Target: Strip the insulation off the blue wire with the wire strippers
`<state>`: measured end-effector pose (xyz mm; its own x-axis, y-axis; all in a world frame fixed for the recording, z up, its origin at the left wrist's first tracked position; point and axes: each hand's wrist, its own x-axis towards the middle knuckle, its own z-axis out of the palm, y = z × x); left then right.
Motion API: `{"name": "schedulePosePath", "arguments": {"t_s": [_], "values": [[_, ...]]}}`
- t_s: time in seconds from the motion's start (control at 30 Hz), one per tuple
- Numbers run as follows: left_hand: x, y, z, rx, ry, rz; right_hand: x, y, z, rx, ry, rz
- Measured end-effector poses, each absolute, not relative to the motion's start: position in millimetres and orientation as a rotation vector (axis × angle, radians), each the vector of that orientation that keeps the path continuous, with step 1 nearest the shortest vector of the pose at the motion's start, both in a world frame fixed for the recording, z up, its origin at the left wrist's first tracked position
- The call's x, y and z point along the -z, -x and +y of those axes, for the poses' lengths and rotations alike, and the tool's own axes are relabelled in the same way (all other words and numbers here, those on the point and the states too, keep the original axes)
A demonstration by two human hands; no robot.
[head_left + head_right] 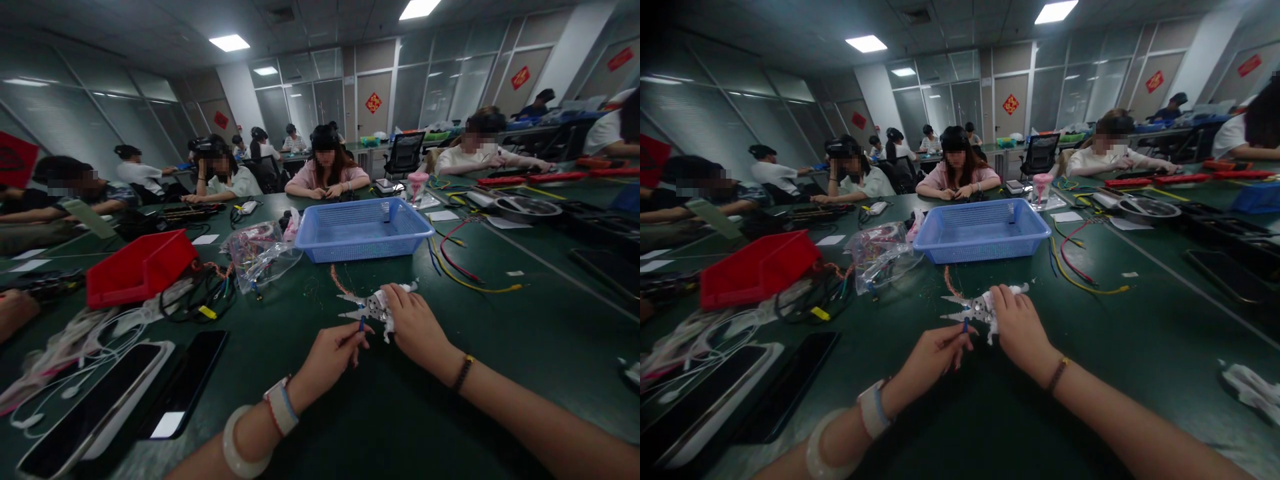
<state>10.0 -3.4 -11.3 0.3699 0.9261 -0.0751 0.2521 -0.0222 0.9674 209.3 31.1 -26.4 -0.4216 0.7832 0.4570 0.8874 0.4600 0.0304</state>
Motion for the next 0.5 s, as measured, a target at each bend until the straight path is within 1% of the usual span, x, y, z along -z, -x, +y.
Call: {"name": "schedulePosePath", "arguments": {"t_s": [0.23, 0.5], "values": [[12.4, -13.7, -4.9, -0.803, -1.477, 1.109, 21.3, -206.2, 28.6, 0.363, 1.439, -2.345], [7.7, -16.1, -1.6, -0.843, -1.181, 0.965, 25.2, -211.0, 33.9, 0.171, 1.4, -2.215]]}}
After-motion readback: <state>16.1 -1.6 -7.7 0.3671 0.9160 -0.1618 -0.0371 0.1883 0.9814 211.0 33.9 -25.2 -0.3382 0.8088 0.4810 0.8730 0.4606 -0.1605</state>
